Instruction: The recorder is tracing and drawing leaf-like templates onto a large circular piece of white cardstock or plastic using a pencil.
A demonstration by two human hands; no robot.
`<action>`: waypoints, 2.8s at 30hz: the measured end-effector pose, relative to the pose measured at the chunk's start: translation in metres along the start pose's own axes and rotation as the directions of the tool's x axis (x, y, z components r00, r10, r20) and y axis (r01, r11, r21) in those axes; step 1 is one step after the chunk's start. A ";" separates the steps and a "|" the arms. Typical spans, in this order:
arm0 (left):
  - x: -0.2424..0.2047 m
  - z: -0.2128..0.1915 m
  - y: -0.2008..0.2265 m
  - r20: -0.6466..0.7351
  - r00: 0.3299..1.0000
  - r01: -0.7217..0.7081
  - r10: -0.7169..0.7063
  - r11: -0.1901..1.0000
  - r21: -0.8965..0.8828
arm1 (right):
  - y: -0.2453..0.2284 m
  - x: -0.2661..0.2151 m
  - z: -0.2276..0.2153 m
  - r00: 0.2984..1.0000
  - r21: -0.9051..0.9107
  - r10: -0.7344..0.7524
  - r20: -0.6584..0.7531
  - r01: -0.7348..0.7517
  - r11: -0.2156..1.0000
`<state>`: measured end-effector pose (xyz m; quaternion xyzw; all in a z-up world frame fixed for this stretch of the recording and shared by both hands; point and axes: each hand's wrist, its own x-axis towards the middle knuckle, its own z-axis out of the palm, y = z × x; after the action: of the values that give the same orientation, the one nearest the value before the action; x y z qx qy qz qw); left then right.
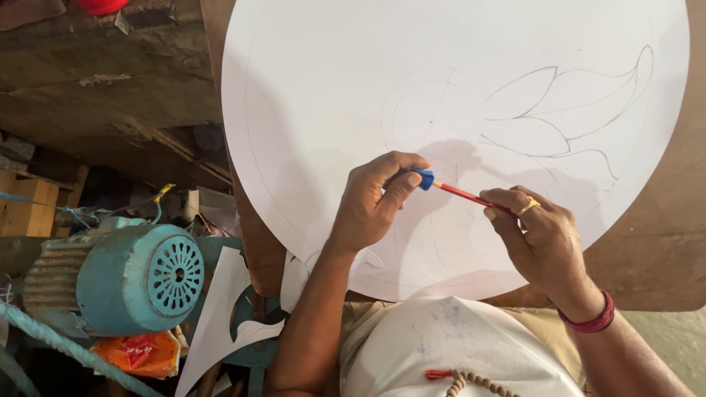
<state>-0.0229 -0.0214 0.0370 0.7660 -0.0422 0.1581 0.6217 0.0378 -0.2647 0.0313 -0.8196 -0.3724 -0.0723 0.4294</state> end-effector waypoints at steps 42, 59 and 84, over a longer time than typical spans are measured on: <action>-0.028 -0.014 -0.015 0.132 0.984 0.049 -0.116 0.902 0.430 | 0.001 0.020 0.021 0.925 -0.394 -0.302 0.231 0.373 0.840; -0.039 -0.032 0.022 0.117 0.938 0.263 -0.327 0.889 0.376 | -0.003 0.022 0.021 0.890 -0.351 -0.386 0.243 0.452 0.820; -0.056 -0.018 0.005 0.301 0.923 -0.374 0.241 0.746 0.551 | 0.081 -0.010 0.007 0.581 0.273 0.168 0.797 -0.594 0.757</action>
<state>-0.0806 -0.0127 0.0279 0.9170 -0.1819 0.1821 0.3048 0.0835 -0.2937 -0.0303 -0.6930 -0.3224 0.4615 0.4503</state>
